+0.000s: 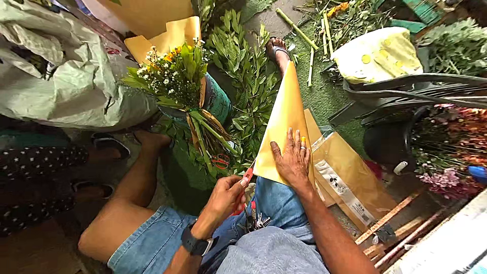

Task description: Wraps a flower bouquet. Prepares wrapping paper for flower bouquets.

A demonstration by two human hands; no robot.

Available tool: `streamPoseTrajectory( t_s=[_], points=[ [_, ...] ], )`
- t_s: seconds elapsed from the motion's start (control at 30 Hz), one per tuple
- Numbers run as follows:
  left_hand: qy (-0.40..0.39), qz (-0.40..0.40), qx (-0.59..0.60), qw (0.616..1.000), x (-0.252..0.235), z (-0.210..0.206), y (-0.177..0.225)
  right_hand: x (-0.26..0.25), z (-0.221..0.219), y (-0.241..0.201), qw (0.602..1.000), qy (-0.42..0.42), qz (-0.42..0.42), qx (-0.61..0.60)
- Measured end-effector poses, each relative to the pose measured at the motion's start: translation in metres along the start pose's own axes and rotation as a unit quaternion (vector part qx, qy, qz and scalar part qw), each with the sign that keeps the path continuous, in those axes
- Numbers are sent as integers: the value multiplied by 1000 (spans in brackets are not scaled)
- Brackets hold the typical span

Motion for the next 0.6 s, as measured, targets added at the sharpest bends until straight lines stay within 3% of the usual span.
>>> streamPoseTrajectory(
  t_s=[0.4, 0.6],
  points=[
    [19, 4, -8, 1000, -40, -10, 32, 1, -3, -6, 1000, -12, -2, 9],
    [25, -26, -36, 999, -74, -14, 67, 1, -1, -7, 1000, -11, 5, -2]
  ],
)
Point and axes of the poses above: each hand's wrist, its own x-axis away from the middle knuckle, its own z-axis out of the back of the hand, y = z × x, the point moved 5 cm from there along -x, towards the middle knuckle, and after that the axes turned 12 degrees about z, right-handed, at the moved point
